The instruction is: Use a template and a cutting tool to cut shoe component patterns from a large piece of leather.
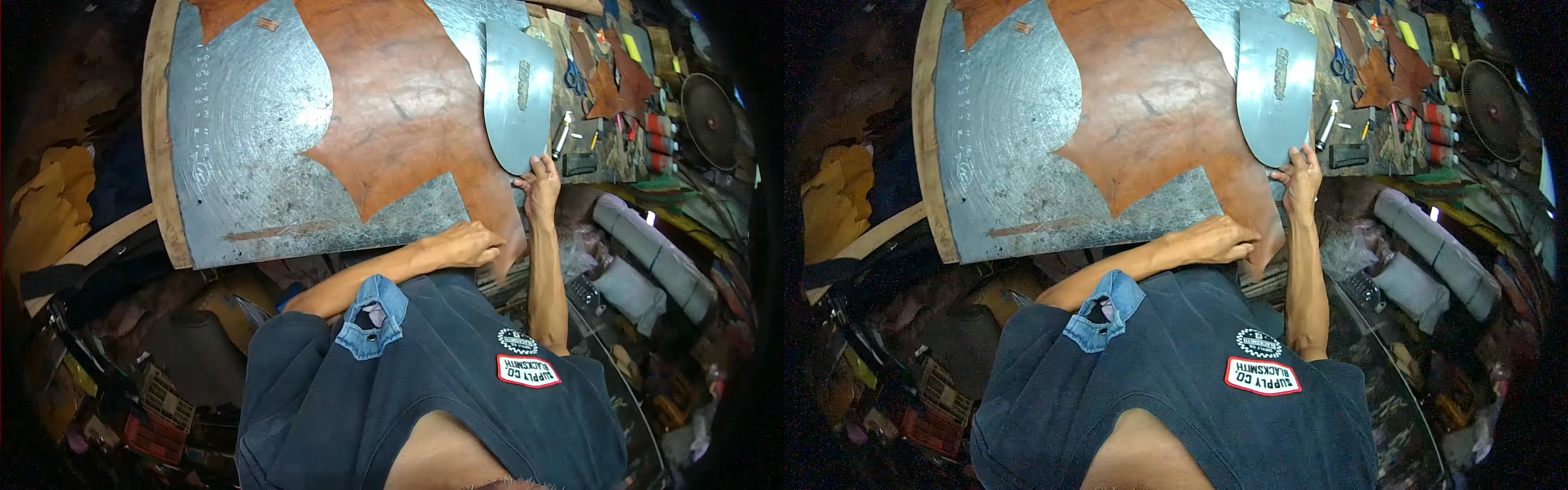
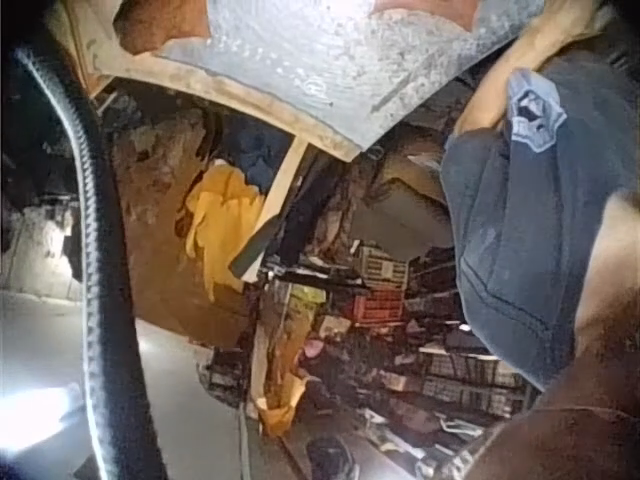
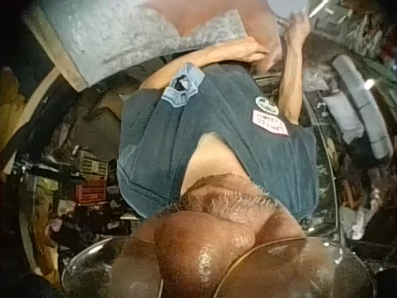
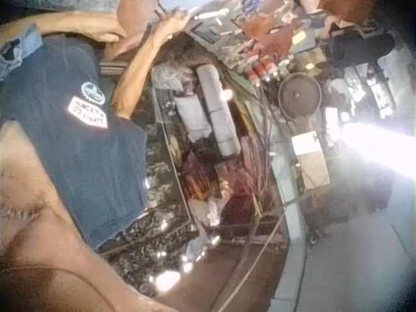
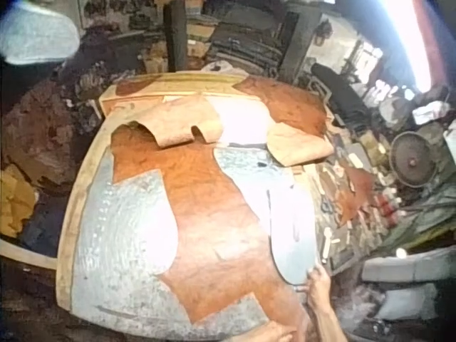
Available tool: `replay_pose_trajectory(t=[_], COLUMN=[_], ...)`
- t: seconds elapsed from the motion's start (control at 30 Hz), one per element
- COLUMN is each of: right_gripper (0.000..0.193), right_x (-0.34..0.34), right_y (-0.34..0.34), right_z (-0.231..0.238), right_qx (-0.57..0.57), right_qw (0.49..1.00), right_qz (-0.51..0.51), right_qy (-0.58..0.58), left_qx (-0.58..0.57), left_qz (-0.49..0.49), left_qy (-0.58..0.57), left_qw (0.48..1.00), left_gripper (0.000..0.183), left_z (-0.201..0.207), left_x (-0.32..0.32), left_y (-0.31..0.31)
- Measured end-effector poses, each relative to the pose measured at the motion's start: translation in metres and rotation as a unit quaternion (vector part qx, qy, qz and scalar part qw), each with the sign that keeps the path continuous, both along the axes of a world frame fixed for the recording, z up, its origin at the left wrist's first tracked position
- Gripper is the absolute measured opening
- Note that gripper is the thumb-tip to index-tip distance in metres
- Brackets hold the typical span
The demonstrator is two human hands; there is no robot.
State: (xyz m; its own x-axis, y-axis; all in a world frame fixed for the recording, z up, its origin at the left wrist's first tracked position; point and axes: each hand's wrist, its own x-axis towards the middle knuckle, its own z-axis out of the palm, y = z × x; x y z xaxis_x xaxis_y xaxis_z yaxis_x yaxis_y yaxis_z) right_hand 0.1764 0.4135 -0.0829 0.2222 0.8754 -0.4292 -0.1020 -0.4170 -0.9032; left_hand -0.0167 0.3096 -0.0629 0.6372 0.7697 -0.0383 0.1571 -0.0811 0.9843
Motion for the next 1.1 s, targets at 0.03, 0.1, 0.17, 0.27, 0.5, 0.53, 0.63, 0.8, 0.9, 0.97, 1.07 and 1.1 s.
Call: replay_pose_trajectory(t=[0.03,0.1,0.17,0.27,0.5,0.53,0.63,0.8,0.9,0.97,1.07,1.1], right_gripper=[0.041,0.042,0.042,0.042,0.039,0.037,0.037,0.043,0.042,0.039,0.039,0.039], right_x=[0.005,0.007,0.006,-0.005,0.001,0.001,-0.014,-0.011,-0.009,-0.007,0.004,-0.008], right_y=[0.0,0.0,-0.002,0.004,-0.003,-0.002,0.001,-0.002,-0.003,-0.005,-0.007,-0.002], right_z=[-0.004,-0.005,-0.002,-0.004,-0.006,-0.007,0.002,-0.007,-0.008,-0.004,-0.006,-0.004], right_qx=[0.003,0.005,0.011,0.014,0.021,0.023,0.022,0.025,0.009,0.016,0.011,0.009], right_qw=[1.0,1.0,0.999,1.0,0.998,0.997,0.997,0.996,0.996,0.994,0.995,0.997], right_qz=[-0.007,-0.016,-0.02,-0.01,-0.036,-0.042,-0.043,-0.044,-0.049,-0.06,-0.053,-0.032], right_qy=[0.001,-0.009,-0.023,-0.026,-0.053,-0.06,-0.065,-0.071,-0.072,-0.089,-0.085,-0.073], left_qx=[0.021,0.151,0.168,0.336,0.325,0.307,0.289,0.279,0.274,0.281,0.113,0.331], left_qz=[-0.001,0.038,0.131,0.231,0.108,0.078,0.033,-0.026,-0.003,0.018,-0.11,0.165], left_qy=[-0.022,0.035,0.205,0.452,0.519,0.496,0.41,0.33,0.268,0.235,0.402,0.331], left_qw=[1.0,0.987,0.955,0.793,0.784,0.808,0.864,0.901,0.923,0.93,0.902,0.868], left_gripper=[0.019,0.023,0.023,0.051,0.077,0.077,0.076,0.078,0.078,0.075,0.072,0.07], left_z=[-0.004,-0.016,-0.015,-0.078,-0.062,-0.053,-0.051,-0.033,-0.04,-0.052,-0.004,-0.065], left_x=[-0.01,-0.056,-0.118,-0.225,-0.17,-0.15,-0.098,-0.052,-0.055,-0.068,-0.127,-0.169], left_y=[0.002,0.044,0.11,0.188,0.181,0.164,0.109,0.055,0.052,0.064,0.137,0.132])
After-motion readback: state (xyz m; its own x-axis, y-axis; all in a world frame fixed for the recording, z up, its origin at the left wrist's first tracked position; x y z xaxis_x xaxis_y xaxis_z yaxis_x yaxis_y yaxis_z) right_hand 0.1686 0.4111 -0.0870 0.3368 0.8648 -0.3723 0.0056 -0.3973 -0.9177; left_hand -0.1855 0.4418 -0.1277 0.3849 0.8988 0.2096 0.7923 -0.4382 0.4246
